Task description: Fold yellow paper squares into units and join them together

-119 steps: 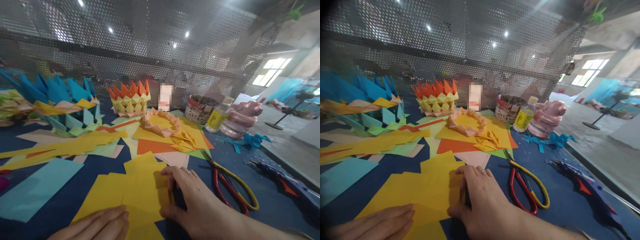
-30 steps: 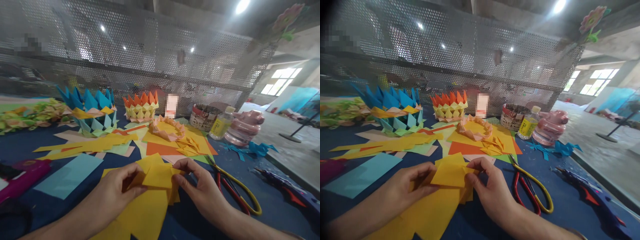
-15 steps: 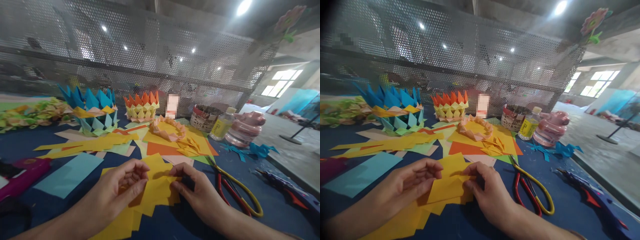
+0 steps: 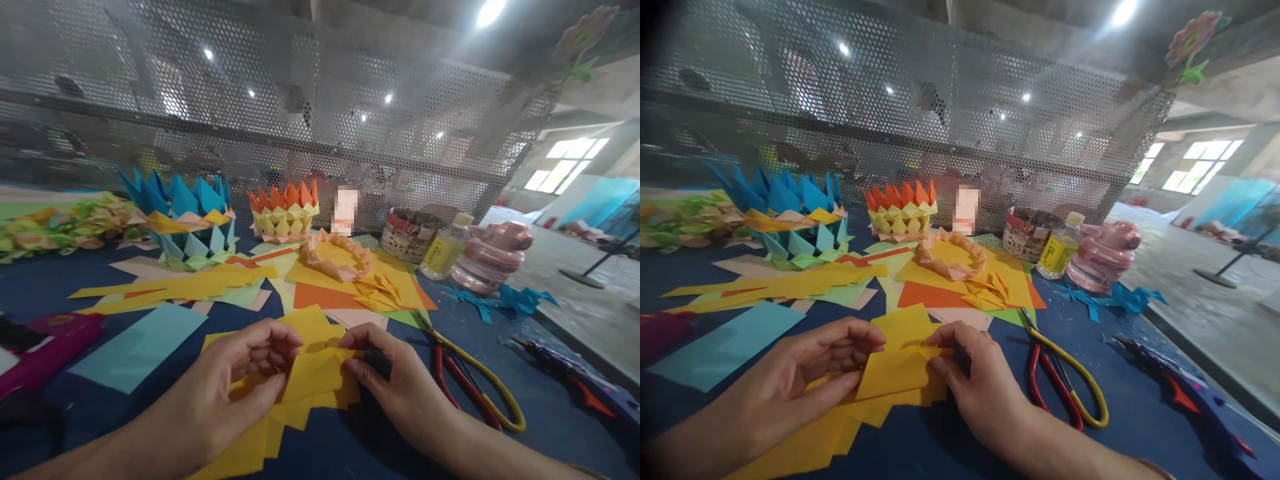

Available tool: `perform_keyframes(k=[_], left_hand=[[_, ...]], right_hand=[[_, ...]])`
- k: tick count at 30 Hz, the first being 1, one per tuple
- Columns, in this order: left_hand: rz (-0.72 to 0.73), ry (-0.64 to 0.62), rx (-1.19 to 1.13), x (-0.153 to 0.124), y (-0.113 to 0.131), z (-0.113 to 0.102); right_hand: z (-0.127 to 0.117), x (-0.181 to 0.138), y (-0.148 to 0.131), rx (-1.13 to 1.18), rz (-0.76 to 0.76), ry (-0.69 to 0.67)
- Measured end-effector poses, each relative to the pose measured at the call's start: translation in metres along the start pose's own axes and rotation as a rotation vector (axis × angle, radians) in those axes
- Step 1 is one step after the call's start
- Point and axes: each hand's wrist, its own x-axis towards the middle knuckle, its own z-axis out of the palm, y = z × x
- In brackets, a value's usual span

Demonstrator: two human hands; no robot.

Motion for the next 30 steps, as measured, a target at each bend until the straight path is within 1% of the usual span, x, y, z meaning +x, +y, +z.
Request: perform_keyframes(k=[5, 10, 15, 26, 30], left_hand=[[0.042, -0.056, 0.023, 0.001, -0.008, -0.003], [0.033, -0.05, 0.06, -0.002, -0.013, -0.005], [0.095, -0.116, 0.098, 0.0, -0.017, -0.008], [0.095, -0.056, 0.155, 0.003, -0.012, -0.005], [0.089, 0.022, 0.155, 0.001, -0.013, 0.0]], right_hand=[[0.001, -0.001, 0.001, 0.0, 0.003, -0.001], [0.001, -0.001, 0.001, 0.0, 0.005, -0.002], [0.001, -0.001, 0.0, 0.0, 0.007, -0.01], [0.001, -0.001, 0.0, -0.005, -0.002, 0.002], [0.003, -0.003, 0.0, -0.051, -0.034, 0.01]])
